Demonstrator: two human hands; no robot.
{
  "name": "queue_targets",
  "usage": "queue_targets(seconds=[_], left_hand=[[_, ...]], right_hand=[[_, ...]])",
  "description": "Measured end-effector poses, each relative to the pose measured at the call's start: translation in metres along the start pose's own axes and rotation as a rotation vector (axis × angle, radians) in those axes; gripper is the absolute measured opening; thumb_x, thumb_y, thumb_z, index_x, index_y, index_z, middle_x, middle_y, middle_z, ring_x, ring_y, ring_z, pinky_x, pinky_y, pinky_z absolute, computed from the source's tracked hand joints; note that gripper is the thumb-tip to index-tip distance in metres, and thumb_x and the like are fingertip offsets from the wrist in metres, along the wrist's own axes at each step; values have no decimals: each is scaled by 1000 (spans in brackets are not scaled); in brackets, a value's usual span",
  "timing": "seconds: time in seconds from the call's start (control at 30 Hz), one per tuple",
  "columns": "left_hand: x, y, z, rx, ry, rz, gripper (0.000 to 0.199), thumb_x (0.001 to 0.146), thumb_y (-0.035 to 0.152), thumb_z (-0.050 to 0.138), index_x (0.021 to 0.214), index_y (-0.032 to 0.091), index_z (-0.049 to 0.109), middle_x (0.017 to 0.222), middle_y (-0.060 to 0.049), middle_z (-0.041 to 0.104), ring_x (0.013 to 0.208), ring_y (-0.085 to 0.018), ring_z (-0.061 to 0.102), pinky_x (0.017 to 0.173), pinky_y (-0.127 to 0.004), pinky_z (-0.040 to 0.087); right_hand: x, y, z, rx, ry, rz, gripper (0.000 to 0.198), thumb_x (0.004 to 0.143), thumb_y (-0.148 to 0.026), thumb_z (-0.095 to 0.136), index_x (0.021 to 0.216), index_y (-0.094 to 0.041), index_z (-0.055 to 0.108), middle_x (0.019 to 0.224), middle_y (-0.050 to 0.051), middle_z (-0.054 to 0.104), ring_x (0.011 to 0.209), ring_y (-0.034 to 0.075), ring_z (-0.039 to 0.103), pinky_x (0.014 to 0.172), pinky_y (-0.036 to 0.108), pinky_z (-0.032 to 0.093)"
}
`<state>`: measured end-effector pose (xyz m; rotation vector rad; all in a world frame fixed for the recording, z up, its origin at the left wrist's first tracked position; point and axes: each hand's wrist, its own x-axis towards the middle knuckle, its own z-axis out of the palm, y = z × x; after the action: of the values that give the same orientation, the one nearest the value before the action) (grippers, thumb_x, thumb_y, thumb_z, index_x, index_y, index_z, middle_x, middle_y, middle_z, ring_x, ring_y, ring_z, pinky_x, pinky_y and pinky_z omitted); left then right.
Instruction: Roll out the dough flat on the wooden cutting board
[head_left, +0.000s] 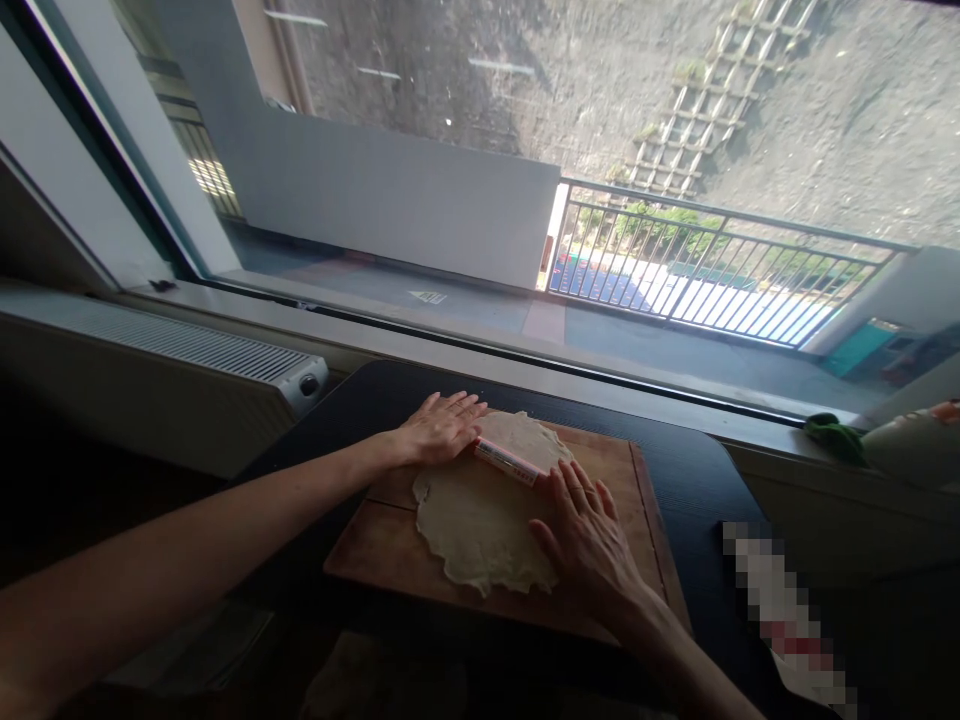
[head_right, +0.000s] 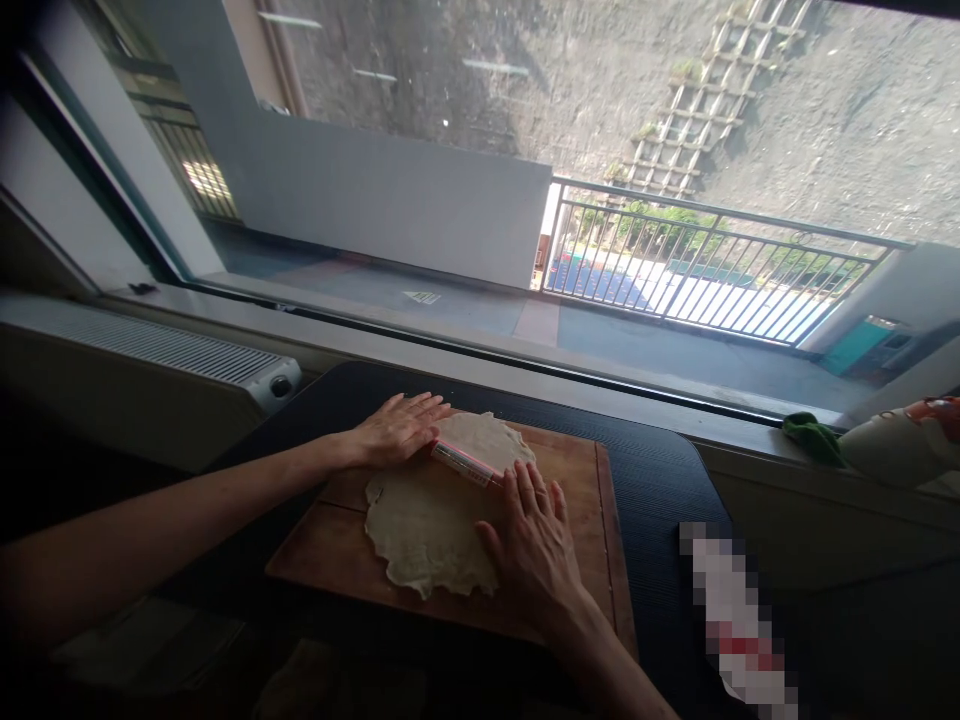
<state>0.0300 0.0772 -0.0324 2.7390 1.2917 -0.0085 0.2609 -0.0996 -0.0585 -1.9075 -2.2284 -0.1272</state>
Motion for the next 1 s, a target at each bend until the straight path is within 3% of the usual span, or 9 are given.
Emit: queue_targets(seconds=[0.13,0.27,0.53,0.6,0.8,0.87,1.0], left_hand=[[24,8,-7,0,-22,-115,62,93,51,14,147,23,22,155,-4,17,143,-21,9,113,-49,2],[53,17,-14,-15,-56,-184,65,92,53,14,147,21,23,154,-7,19,142,-25,12,111,-55,6],[-9,-1,-6,-66,-107,-18,60,92,55,13,148,31,16,155,0,16,143,-23,8,112,-51,5],[-5,1,-7,-49,-89,-37,61,92,55,13,148,29,18,155,-2,16,143,-23,8,112,-51,4],[50,16,-13,-13,-76,-185,66,91,57,17,146,23,26,154,-7,20,143,-26,10,111,-55,5],[49,15,-13,-23,-80,-182,67,90,59,17,146,24,28,153,-7,23,142,-26,11,111,-55,5],[18,4,-8,-72,-117,-99,67,90,62,14,146,28,26,154,-3,21,143,-25,10,111,-54,5]], right_hand=[[31,12,-1,30,-21,141,61,94,-52,26,142,-15,34,150,10,31,140,24,18,111,48,17],[58,23,-6,45,-71,260,61,95,-52,22,139,-14,39,148,12,34,139,26,21,109,50,18],[-15,-6,0,7,10,-35,68,92,-52,35,146,-13,25,153,10,22,142,24,11,113,46,14],[-6,-4,2,8,21,-7,66,92,-52,34,145,-12,27,152,10,25,142,25,13,113,47,15],[49,18,-3,16,-26,227,60,95,-52,25,140,-14,38,148,11,33,139,27,21,109,52,19],[42,14,-3,13,-28,208,60,95,-52,25,141,-15,37,147,11,35,139,26,21,110,51,18],[-2,-6,2,2,27,60,65,93,-54,30,146,-15,27,151,10,26,141,23,13,113,47,11]])
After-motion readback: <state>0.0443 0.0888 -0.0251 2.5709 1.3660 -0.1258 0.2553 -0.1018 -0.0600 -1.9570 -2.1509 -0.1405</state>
